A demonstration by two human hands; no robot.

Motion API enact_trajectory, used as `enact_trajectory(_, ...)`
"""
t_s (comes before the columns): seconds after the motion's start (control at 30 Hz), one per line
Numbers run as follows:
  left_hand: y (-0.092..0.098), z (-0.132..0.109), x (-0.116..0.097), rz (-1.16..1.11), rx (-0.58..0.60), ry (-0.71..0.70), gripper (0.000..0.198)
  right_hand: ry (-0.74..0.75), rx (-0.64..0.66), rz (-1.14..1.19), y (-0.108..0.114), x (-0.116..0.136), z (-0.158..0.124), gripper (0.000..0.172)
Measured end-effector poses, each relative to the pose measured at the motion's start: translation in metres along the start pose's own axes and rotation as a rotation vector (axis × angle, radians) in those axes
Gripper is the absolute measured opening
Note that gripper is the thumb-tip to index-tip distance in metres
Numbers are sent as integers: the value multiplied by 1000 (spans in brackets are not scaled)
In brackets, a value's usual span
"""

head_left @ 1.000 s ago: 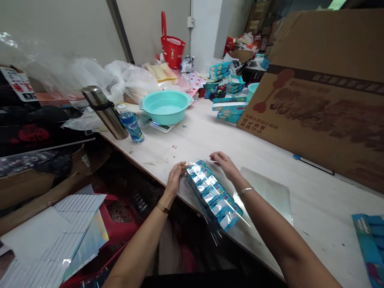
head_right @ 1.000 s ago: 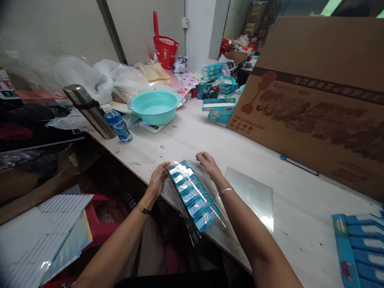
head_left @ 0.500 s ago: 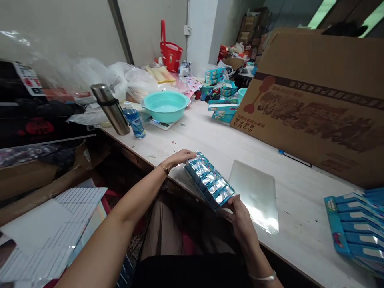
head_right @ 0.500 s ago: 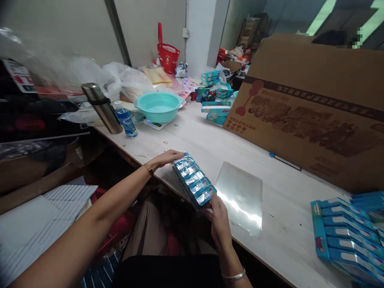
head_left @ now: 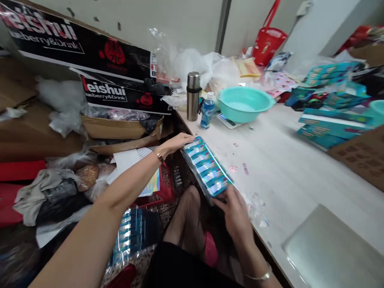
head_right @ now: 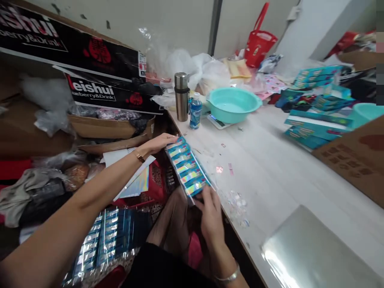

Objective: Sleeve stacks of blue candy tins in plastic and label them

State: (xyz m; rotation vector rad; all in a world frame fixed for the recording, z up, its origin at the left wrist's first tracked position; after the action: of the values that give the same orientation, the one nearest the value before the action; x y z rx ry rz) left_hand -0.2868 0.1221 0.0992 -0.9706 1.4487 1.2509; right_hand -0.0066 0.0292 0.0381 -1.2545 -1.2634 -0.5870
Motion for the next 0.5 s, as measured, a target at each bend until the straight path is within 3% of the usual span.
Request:
enact_trajectory(0.1, 58, -23, 30, 10, -81, 133, 46, -113, 96, 76, -48, -38, 39, 50)
enact_trajectory(0.2, 96, -21, 80, -18, -113, 270, 45, -223, 148, 131, -72, -84, 85, 53)
enact_trajectory(0.4, 137, 36, 192, -120, -147, 370, 31, -375, 76, 49, -61, -180, 184, 53)
enact_trajectory(0.5, 150, 74, 249, -149, -136, 408, 19, -397, 140, -18, -50, -235, 221, 55)
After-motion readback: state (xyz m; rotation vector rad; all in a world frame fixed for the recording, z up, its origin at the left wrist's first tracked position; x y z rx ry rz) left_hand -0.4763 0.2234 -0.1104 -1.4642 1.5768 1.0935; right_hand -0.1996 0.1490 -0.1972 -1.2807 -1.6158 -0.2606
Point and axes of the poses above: each hand's wrist, its own z-axis towards the middle knuckle, its own y-axis out of the back of the hand, x = y × z, the point moved 3 cm from there along z, towards the middle knuckle, and after that the axes turned 10 degrees about x, right-handed, at the moved point
